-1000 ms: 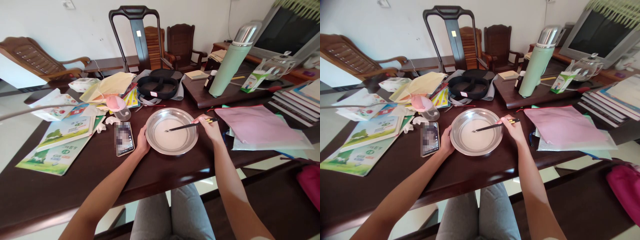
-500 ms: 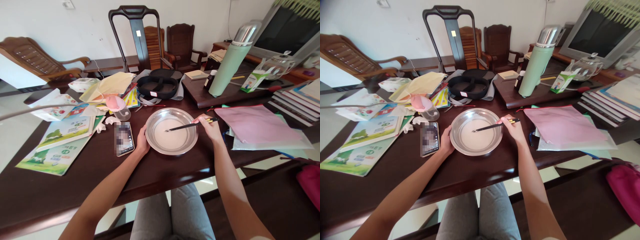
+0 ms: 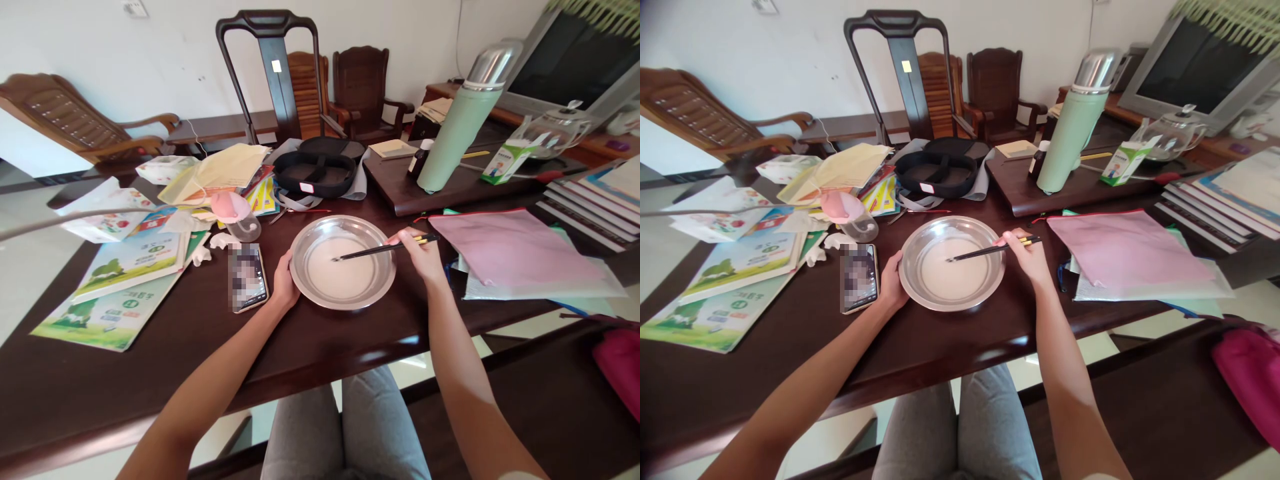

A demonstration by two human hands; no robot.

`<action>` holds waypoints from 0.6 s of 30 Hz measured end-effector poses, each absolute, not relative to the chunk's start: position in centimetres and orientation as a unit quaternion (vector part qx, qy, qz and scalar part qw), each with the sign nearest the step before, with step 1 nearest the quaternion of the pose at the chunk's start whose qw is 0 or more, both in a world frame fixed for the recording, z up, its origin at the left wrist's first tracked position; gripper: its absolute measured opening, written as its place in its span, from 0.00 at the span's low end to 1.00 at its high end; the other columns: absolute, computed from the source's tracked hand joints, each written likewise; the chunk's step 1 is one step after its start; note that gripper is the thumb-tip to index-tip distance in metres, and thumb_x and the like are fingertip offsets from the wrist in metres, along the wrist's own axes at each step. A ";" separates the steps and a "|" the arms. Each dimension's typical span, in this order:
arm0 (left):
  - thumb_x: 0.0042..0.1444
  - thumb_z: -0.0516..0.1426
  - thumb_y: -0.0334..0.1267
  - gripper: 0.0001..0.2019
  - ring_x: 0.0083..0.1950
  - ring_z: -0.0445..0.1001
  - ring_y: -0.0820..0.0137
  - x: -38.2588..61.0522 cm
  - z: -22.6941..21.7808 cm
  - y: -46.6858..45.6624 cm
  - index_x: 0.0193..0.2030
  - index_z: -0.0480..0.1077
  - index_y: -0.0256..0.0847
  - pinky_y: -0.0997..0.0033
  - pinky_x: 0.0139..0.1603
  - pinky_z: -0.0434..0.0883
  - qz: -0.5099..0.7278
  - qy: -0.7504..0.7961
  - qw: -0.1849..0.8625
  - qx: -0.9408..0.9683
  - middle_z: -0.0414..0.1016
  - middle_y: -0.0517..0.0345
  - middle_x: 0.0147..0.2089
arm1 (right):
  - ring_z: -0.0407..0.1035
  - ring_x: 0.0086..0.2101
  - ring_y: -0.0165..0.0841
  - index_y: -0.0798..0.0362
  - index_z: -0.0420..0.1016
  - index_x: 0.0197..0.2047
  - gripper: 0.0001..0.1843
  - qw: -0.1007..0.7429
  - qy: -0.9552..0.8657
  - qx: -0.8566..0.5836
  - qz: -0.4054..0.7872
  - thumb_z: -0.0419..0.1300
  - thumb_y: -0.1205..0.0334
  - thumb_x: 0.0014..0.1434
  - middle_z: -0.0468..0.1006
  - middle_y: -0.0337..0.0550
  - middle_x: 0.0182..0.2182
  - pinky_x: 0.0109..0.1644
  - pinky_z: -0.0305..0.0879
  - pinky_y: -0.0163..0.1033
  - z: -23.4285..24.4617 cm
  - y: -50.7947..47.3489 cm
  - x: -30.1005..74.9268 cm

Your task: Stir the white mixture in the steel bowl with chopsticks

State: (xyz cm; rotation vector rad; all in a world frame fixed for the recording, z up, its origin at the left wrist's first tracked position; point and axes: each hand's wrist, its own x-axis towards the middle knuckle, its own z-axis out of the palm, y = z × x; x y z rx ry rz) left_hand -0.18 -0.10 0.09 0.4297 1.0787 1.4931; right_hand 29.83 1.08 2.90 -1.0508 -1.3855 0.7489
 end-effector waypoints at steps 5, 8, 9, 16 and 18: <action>0.49 0.73 0.51 0.16 0.46 0.84 0.57 -0.3 0.2 -0.2 0.30 0.76 0.44 0.61 0.53 0.80 0.636 0.462 0.591 0.181 0.83 0.59 0.33 | 0.82 0.29 0.42 0.44 0.76 0.21 0.33 0.629 -0.544 -0.463 0.307 0.67 0.27 0.63 0.82 0.41 0.21 0.44 0.80 0.50 2.6 1.3 30.4; 0.48 0.73 0.51 0.16 0.46 0.84 0.57 -0.3 0.2 -0.2 0.30 0.76 0.44 0.62 0.52 0.79 0.633 0.462 0.595 0.179 0.83 0.59 0.33 | 0.83 0.31 0.43 0.45 0.79 0.22 0.33 0.589 -0.581 -0.451 0.334 0.67 0.25 0.62 0.84 0.42 0.24 0.45 0.81 0.50 2.8 1.0 29.9; 0.48 0.73 0.51 0.16 0.46 0.84 0.57 -0.3 0.2 -0.2 0.30 0.76 0.44 0.62 0.52 0.79 0.632 0.460 0.597 0.179 0.83 0.59 0.33 | 0.84 0.33 0.43 0.45 0.80 0.23 0.33 0.575 -0.597 -0.445 0.340 0.68 0.25 0.62 0.85 0.43 0.25 0.45 0.81 0.50 2.9 0.9 29.7; 0.47 0.73 0.50 0.16 0.44 0.83 0.59 -0.3 0.2 -0.2 0.29 0.76 0.43 0.63 0.51 0.79 0.637 0.454 0.596 0.183 0.81 0.60 0.31 | 0.84 0.33 0.43 0.44 0.80 0.24 0.30 0.609 -0.577 -0.454 0.300 0.68 0.28 0.64 0.85 0.42 0.26 0.48 0.81 0.50 2.7 1.2 30.0; 0.48 0.73 0.51 0.16 0.44 0.83 0.58 -0.3 0.2 -0.2 0.29 0.75 0.43 0.62 0.51 0.80 0.638 0.453 0.595 0.183 0.81 0.60 0.32 | 0.82 0.30 0.42 0.44 0.79 0.22 0.32 0.641 -0.544 -0.461 0.285 0.67 0.29 0.65 0.82 0.41 0.22 0.45 0.80 0.49 2.5 1.5 30.3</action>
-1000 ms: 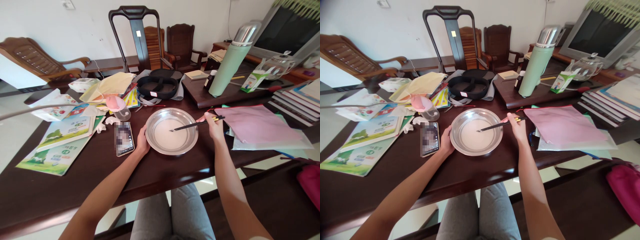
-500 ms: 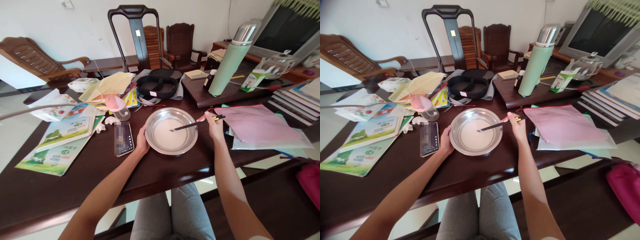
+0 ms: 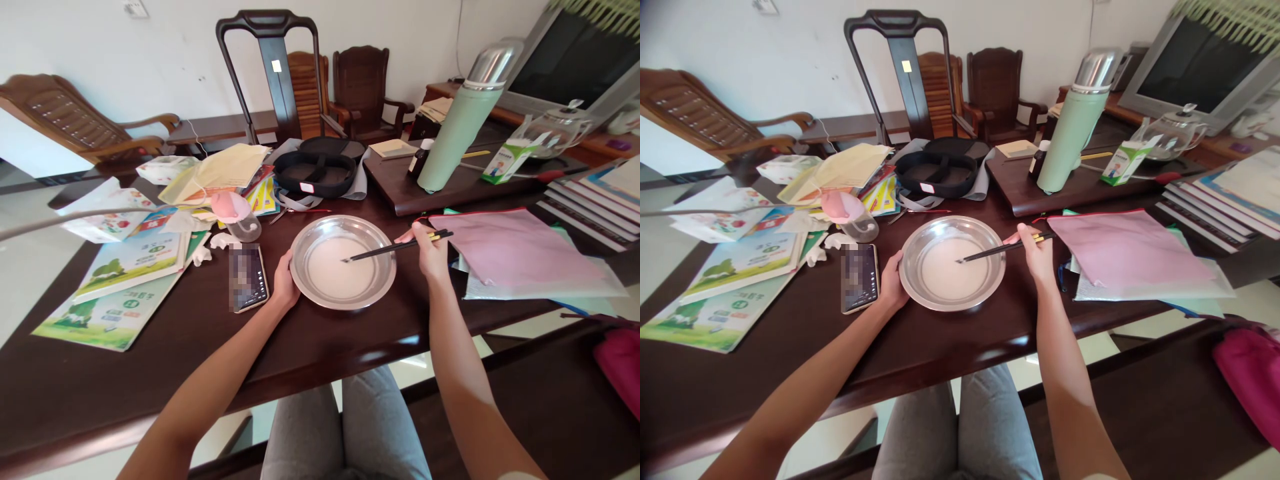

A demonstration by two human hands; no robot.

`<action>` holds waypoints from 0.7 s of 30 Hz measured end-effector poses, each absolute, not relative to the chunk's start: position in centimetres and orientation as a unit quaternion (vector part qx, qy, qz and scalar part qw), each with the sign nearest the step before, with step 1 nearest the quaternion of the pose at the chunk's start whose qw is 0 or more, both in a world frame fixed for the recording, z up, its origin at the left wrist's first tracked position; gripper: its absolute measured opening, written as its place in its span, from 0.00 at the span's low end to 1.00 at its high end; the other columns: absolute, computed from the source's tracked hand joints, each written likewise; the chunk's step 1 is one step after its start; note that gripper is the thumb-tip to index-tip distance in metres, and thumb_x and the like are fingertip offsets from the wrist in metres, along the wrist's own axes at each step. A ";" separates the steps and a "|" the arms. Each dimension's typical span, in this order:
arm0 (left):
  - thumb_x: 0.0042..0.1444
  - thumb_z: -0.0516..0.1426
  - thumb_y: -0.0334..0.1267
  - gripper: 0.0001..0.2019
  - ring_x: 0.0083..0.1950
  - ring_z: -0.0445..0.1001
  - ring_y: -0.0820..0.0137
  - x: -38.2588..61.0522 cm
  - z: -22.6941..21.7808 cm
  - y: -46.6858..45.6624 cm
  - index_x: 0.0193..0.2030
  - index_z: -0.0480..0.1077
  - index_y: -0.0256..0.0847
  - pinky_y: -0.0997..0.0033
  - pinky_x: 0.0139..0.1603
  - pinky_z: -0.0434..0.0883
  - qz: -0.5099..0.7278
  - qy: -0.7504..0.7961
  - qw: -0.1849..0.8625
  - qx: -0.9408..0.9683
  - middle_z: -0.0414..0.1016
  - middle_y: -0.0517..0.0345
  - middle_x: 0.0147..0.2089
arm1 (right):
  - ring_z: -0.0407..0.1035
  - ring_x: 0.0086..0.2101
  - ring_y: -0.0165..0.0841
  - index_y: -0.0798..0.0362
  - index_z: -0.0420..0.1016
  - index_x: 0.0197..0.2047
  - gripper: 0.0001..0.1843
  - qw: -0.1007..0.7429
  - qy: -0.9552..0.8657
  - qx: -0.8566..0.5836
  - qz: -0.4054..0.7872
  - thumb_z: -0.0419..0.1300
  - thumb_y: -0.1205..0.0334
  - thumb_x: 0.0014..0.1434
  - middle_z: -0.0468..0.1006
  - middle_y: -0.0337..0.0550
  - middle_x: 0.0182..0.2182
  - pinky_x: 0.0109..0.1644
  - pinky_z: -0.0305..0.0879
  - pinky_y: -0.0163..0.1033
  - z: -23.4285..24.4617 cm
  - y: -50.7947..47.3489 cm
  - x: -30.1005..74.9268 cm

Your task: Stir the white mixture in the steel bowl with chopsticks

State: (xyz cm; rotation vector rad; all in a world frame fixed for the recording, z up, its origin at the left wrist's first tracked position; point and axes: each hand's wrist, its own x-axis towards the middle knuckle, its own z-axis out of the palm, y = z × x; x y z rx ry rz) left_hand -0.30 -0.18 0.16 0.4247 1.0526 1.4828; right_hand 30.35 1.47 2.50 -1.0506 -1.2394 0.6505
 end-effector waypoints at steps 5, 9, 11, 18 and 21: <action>0.48 0.74 0.51 0.17 0.45 0.83 0.59 -0.2 0.0 -0.1 0.29 0.74 0.43 0.63 0.51 0.80 0.643 0.458 0.588 0.175 0.83 0.60 0.33 | 0.82 0.29 0.41 0.46 0.80 0.23 0.32 0.599 -0.585 -0.435 0.332 0.68 0.27 0.64 0.83 0.42 0.23 0.41 0.79 0.47 2.5 1.2 30.1; 0.48 0.74 0.51 0.18 0.46 0.84 0.57 -0.3 -0.2 0.0 0.29 0.74 0.44 0.63 0.51 0.79 0.643 0.457 0.589 0.177 0.82 0.60 0.32 | 0.83 0.32 0.42 0.45 0.84 0.27 0.30 0.575 -0.619 -0.419 0.333 0.69 0.28 0.63 0.86 0.43 0.28 0.46 0.80 0.49 2.8 1.0 29.6; 0.48 0.74 0.51 0.18 0.46 0.84 0.57 -0.4 -0.3 0.0 0.29 0.74 0.44 0.62 0.51 0.79 0.641 0.455 0.591 0.181 0.82 0.60 0.32 | 0.83 0.32 0.42 0.45 0.84 0.27 0.29 0.592 -0.602 -0.432 0.318 0.69 0.28 0.63 0.86 0.42 0.27 0.46 0.79 0.49 2.7 1.1 29.9; 0.46 0.74 0.53 0.18 0.49 0.84 0.55 -0.4 -0.3 -0.1 0.30 0.75 0.44 0.61 0.53 0.79 0.638 0.453 0.595 0.185 0.83 0.59 0.33 | 0.80 0.27 0.41 0.45 0.79 0.21 0.33 0.628 -0.555 -0.438 0.324 0.68 0.28 0.63 0.82 0.41 0.21 0.40 0.78 0.48 2.6 1.2 30.3; 0.44 0.74 0.52 0.18 0.48 0.84 0.55 -0.3 -0.2 -0.1 0.29 0.75 0.44 0.61 0.53 0.79 0.639 0.450 0.596 0.182 0.84 0.59 0.33 | 0.83 0.31 0.42 0.46 0.82 0.24 0.31 0.580 -0.603 -0.424 0.347 0.69 0.27 0.62 0.86 0.43 0.26 0.43 0.79 0.48 2.9 0.9 29.7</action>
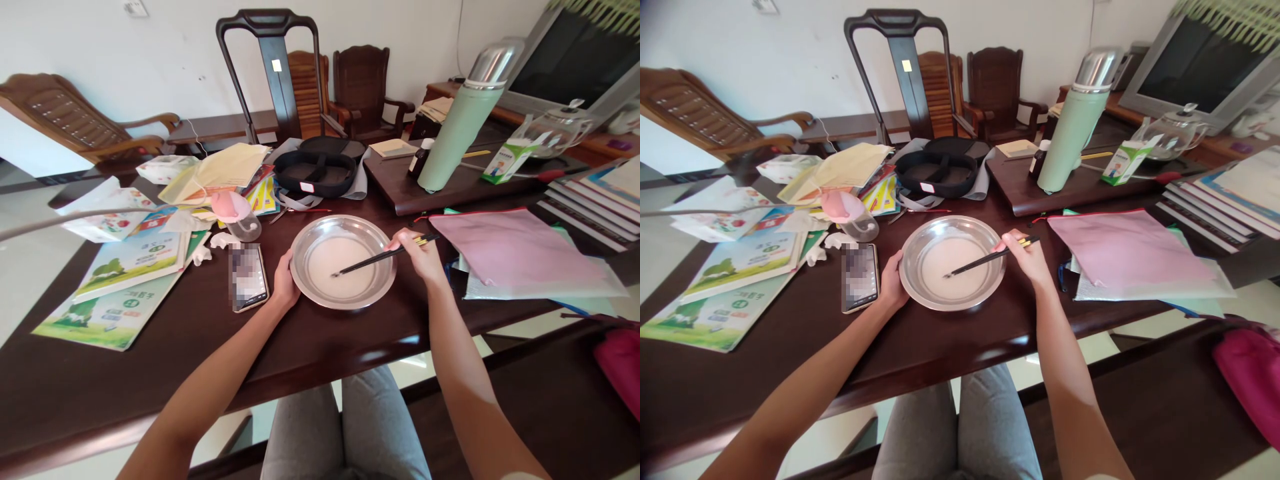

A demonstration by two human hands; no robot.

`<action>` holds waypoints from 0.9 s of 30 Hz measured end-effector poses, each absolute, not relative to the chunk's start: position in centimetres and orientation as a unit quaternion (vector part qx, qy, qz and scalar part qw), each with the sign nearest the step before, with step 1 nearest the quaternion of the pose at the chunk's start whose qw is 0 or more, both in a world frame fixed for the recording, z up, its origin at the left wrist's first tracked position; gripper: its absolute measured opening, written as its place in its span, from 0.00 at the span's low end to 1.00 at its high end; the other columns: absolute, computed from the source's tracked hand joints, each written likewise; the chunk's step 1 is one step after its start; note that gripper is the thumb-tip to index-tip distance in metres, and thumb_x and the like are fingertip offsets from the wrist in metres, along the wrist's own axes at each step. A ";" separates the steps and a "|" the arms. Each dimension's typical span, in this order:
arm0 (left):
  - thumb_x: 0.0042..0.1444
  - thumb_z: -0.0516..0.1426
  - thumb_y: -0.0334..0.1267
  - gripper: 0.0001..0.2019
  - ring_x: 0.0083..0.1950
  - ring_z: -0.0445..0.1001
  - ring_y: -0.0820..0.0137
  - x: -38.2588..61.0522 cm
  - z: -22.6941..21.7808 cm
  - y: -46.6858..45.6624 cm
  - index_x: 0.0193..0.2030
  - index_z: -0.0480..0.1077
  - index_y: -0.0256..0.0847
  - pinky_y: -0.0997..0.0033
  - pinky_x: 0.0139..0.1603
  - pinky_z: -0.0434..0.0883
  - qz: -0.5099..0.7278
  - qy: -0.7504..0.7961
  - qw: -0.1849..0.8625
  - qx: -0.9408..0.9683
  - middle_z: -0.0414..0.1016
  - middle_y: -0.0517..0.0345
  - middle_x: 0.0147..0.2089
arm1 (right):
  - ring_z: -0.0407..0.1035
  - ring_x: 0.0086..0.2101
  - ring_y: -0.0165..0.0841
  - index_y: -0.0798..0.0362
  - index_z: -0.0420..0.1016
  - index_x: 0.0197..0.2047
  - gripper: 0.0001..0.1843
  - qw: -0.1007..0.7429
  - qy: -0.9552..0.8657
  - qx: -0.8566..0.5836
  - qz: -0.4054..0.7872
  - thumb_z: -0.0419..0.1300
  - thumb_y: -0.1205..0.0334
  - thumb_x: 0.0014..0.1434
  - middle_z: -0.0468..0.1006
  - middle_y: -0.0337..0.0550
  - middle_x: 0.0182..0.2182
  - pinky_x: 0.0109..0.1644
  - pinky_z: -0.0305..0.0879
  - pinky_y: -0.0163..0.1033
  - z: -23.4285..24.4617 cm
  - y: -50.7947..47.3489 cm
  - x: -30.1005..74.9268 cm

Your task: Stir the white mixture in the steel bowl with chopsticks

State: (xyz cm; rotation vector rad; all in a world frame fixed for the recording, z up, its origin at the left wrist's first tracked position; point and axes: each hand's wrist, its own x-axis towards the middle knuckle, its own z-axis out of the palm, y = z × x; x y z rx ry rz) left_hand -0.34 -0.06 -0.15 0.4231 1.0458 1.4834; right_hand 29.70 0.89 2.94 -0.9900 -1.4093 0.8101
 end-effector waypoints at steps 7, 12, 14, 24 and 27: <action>0.42 0.74 0.52 0.18 0.47 0.84 0.55 -0.3 0.0 0.0 0.28 0.75 0.44 0.61 0.52 0.80 0.642 0.452 0.591 0.187 0.84 0.58 0.33 | 0.83 0.31 0.43 0.45 0.79 0.23 0.32 0.624 -0.558 -0.462 0.293 0.68 0.28 0.64 0.85 0.42 0.23 0.46 0.81 0.50 2.6 1.4 30.3; 0.45 0.74 0.51 0.18 0.48 0.84 0.55 -0.4 -0.1 -0.1 0.27 0.73 0.44 0.61 0.52 0.80 0.642 0.454 0.589 0.184 0.82 0.59 0.31 | 0.82 0.28 0.42 0.46 0.79 0.22 0.33 0.604 -0.573 -0.440 0.336 0.68 0.27 0.63 0.83 0.43 0.22 0.42 0.80 0.49 2.7 1.2 30.2; 0.44 0.74 0.51 0.18 0.48 0.84 0.55 -0.3 -0.1 -0.1 0.27 0.73 0.44 0.61 0.52 0.80 0.642 0.454 0.590 0.182 0.82 0.59 0.32 | 0.83 0.31 0.42 0.46 0.82 0.24 0.32 0.570 -0.604 -0.429 0.354 0.69 0.27 0.62 0.85 0.43 0.25 0.44 0.81 0.49 2.9 0.9 29.8; 0.47 0.73 0.52 0.17 0.48 0.84 0.56 -0.6 -0.2 -0.1 0.30 0.76 0.43 0.61 0.54 0.79 0.633 0.459 0.595 0.189 0.84 0.58 0.34 | 0.80 0.28 0.42 0.45 0.77 0.20 0.34 0.629 -0.542 -0.469 0.300 0.66 0.27 0.64 0.80 0.42 0.20 0.43 0.80 0.49 2.9 1.3 30.4; 0.46 0.74 0.52 0.18 0.47 0.83 0.57 -0.6 -0.1 -0.1 0.29 0.75 0.44 0.62 0.53 0.79 0.634 0.455 0.594 0.194 0.82 0.59 0.33 | 0.81 0.29 0.42 0.45 0.79 0.21 0.34 0.585 -0.581 -0.452 0.340 0.68 0.25 0.61 0.82 0.42 0.22 0.43 0.79 0.49 3.1 0.9 30.0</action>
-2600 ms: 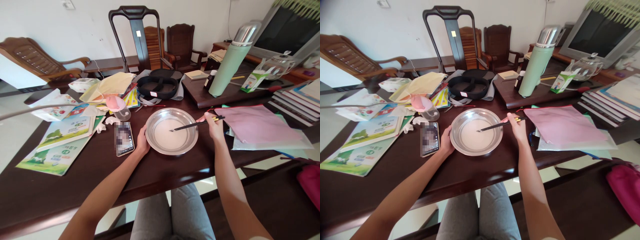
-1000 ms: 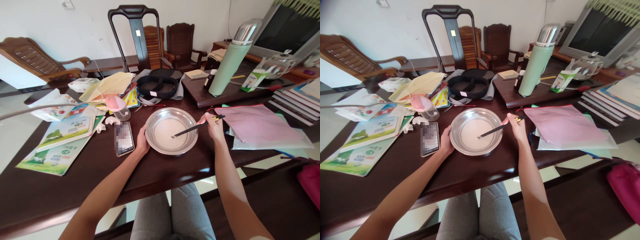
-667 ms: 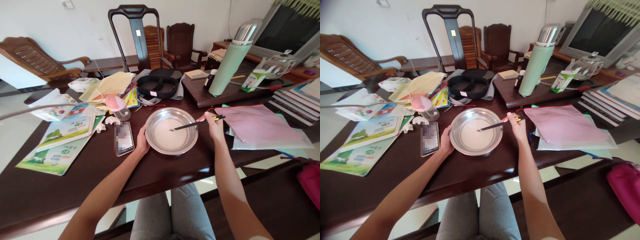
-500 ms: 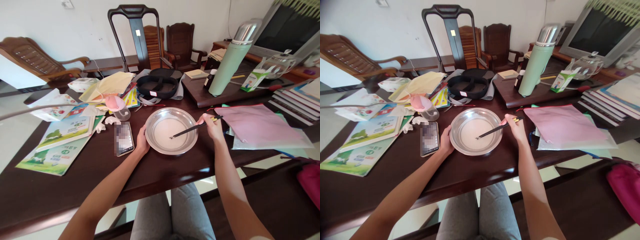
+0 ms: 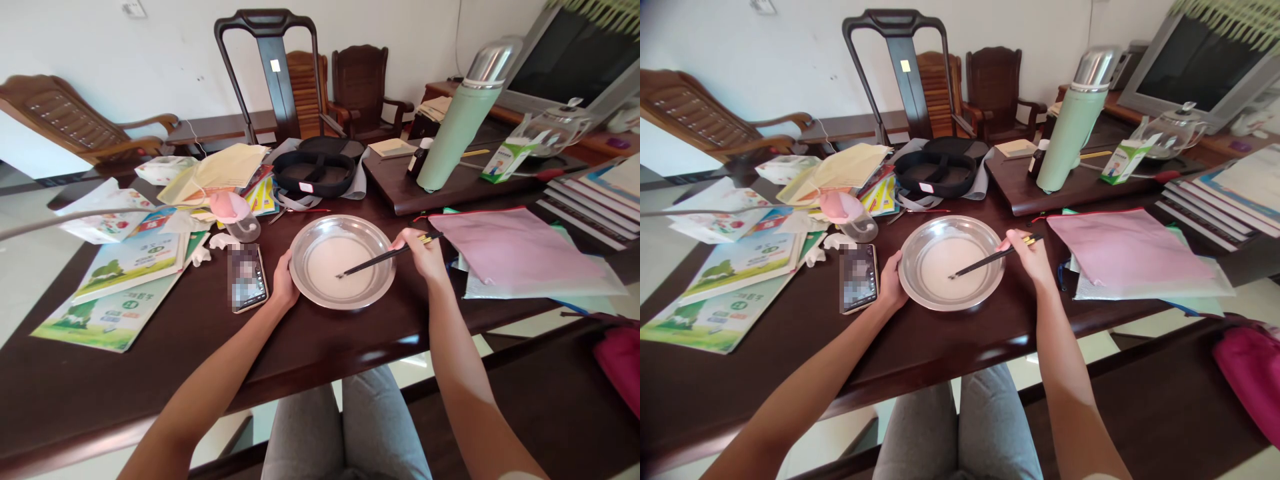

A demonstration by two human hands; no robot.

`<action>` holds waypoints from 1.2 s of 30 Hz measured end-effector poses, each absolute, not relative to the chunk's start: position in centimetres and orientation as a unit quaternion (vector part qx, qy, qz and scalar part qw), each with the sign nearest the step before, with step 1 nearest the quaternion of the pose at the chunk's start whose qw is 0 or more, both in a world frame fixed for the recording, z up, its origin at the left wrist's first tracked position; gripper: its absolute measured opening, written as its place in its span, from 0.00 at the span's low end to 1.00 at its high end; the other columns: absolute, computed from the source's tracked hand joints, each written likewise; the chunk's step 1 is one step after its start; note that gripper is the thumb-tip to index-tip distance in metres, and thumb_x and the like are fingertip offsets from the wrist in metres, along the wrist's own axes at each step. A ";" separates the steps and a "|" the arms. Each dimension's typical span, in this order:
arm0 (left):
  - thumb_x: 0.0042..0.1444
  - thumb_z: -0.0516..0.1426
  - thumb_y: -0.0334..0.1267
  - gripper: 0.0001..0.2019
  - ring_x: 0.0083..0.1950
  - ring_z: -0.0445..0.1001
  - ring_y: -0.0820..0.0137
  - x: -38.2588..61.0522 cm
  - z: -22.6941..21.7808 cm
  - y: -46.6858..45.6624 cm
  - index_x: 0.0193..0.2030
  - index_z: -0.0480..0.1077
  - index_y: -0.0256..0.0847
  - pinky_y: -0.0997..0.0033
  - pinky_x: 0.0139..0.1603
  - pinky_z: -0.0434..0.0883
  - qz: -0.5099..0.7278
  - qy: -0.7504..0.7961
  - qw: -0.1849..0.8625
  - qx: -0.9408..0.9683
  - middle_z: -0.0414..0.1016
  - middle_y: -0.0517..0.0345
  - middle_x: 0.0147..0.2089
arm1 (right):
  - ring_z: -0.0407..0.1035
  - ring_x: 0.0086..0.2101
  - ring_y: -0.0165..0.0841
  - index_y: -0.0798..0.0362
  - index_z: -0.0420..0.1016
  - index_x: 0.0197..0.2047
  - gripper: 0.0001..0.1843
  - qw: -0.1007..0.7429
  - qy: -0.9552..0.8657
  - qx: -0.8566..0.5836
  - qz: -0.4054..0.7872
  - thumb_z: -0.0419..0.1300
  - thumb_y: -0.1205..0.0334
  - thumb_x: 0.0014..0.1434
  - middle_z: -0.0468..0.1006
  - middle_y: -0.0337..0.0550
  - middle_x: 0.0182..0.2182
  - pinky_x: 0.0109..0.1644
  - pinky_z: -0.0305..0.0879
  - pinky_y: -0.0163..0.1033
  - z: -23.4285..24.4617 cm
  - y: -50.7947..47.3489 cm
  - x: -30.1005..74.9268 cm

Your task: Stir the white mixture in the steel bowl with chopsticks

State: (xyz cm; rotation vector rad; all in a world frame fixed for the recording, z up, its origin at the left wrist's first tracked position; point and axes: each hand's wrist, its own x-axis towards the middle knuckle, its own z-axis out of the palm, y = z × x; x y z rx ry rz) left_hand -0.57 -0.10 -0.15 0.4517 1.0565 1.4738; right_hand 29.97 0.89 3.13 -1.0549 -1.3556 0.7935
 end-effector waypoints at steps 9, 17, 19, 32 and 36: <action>0.48 0.74 0.54 0.18 0.47 0.84 0.56 -0.5 -0.2 -0.1 0.31 0.76 0.44 0.61 0.53 0.79 0.632 0.460 0.593 0.194 0.83 0.59 0.34 | 0.82 0.31 0.43 0.44 0.77 0.22 0.33 0.609 -0.561 -0.475 0.298 0.67 0.25 0.62 0.83 0.42 0.23 0.47 0.81 0.51 3.0 1.2 30.2; 0.47 0.74 0.52 0.18 0.44 0.83 0.59 -0.4 -0.2 0.0 0.28 0.73 0.44 0.63 0.51 0.78 0.642 0.456 0.586 0.191 0.80 0.61 0.30 | 0.84 0.33 0.42 0.45 0.83 0.25 0.31 0.566 -0.612 -0.424 0.353 0.70 0.27 0.61 0.86 0.43 0.27 0.46 0.80 0.49 3.2 0.7 29.7; 0.47 0.74 0.51 0.18 0.43 0.82 0.60 -0.4 -0.2 0.0 0.28 0.73 0.44 0.63 0.50 0.78 0.643 0.454 0.587 0.190 0.79 0.62 0.30 | 0.84 0.34 0.43 0.45 0.84 0.26 0.30 0.561 -0.620 -0.422 0.349 0.70 0.26 0.60 0.87 0.43 0.29 0.48 0.80 0.49 3.3 0.7 29.6; 0.50 0.73 0.51 0.17 0.44 0.84 0.59 -0.4 -0.1 -0.1 0.30 0.76 0.43 0.64 0.51 0.79 0.641 0.448 0.594 0.190 0.83 0.59 0.33 | 0.83 0.33 0.42 0.45 0.82 0.25 0.31 0.554 -0.617 -0.432 0.356 0.69 0.25 0.60 0.86 0.43 0.27 0.47 0.80 0.49 3.2 0.7 29.5; 0.49 0.73 0.52 0.17 0.45 0.84 0.59 -0.4 -0.2 -0.1 0.30 0.76 0.43 0.64 0.51 0.79 0.636 0.453 0.595 0.191 0.84 0.59 0.34 | 0.83 0.33 0.43 0.44 0.79 0.24 0.32 0.588 -0.584 -0.460 0.319 0.68 0.25 0.61 0.85 0.41 0.25 0.49 0.81 0.51 3.0 1.1 29.9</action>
